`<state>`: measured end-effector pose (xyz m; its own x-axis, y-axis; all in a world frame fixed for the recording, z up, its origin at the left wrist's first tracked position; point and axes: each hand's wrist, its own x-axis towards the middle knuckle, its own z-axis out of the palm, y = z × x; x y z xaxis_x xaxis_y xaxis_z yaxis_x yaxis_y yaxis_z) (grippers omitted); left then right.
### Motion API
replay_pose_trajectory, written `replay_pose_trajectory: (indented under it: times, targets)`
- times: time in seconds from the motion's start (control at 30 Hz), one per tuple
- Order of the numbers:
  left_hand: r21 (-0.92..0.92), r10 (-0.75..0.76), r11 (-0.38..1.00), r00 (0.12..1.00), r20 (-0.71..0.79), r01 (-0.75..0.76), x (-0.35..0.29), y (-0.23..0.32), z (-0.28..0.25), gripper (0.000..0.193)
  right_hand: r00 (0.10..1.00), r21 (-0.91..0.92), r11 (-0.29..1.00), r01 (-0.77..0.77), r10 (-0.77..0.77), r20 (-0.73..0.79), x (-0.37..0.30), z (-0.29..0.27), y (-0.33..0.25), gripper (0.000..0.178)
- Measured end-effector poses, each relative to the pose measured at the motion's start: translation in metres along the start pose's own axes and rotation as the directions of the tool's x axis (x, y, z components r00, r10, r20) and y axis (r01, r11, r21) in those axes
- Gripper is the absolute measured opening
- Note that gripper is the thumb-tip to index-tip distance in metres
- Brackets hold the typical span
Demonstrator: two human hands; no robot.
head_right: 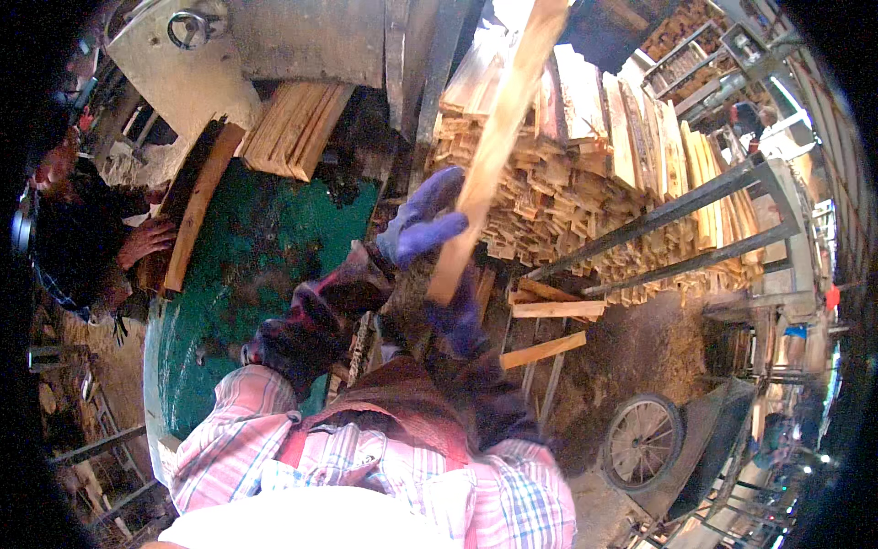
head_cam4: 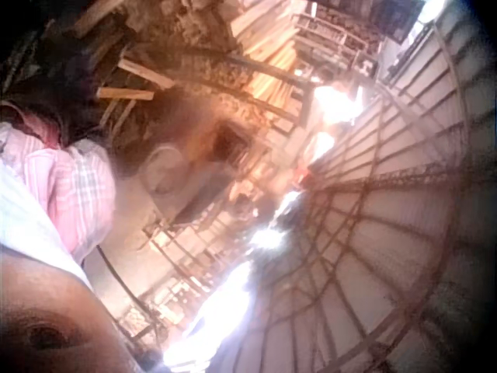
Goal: The person repeatedly picks up thin wooden planks from a green workbench and stacks them into a growing pile. The hands move the planks one by one, aligning them and placing them on top of the existing stack throughout the clip.
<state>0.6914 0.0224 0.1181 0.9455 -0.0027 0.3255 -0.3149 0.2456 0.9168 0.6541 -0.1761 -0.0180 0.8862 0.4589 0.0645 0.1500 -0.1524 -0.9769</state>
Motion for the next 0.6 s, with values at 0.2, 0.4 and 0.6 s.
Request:
replay_pose_trajectory:
  times: [0.2, 0.4, 0.6]
  targets:
    - [0.201, -0.294, 0.928, 0.947, -0.126, 0.315, -0.039, 0.004, -0.048, 0.062, 0.987, 0.62, 0.779, 0.092, 0.014, -0.163, 0.326, -0.183, -0.2, 0.039]
    - [-0.021, -0.526, 0.838, 0.799, -0.29, 0.545, -0.123, -0.02, -0.147, 0.05, 0.912, 0.535, 0.8, 0.273, -0.393, 0.122, 0.379, -0.07, -0.215, 0.039]
    - [-0.21, -0.584, 0.773, 0.541, -0.605, 0.599, -0.199, -0.037, -0.295, 0.035, 0.463, 0.077, 0.966, -0.248, 0.049, 0.885, 0.308, 0.083, -0.11, 0.04]
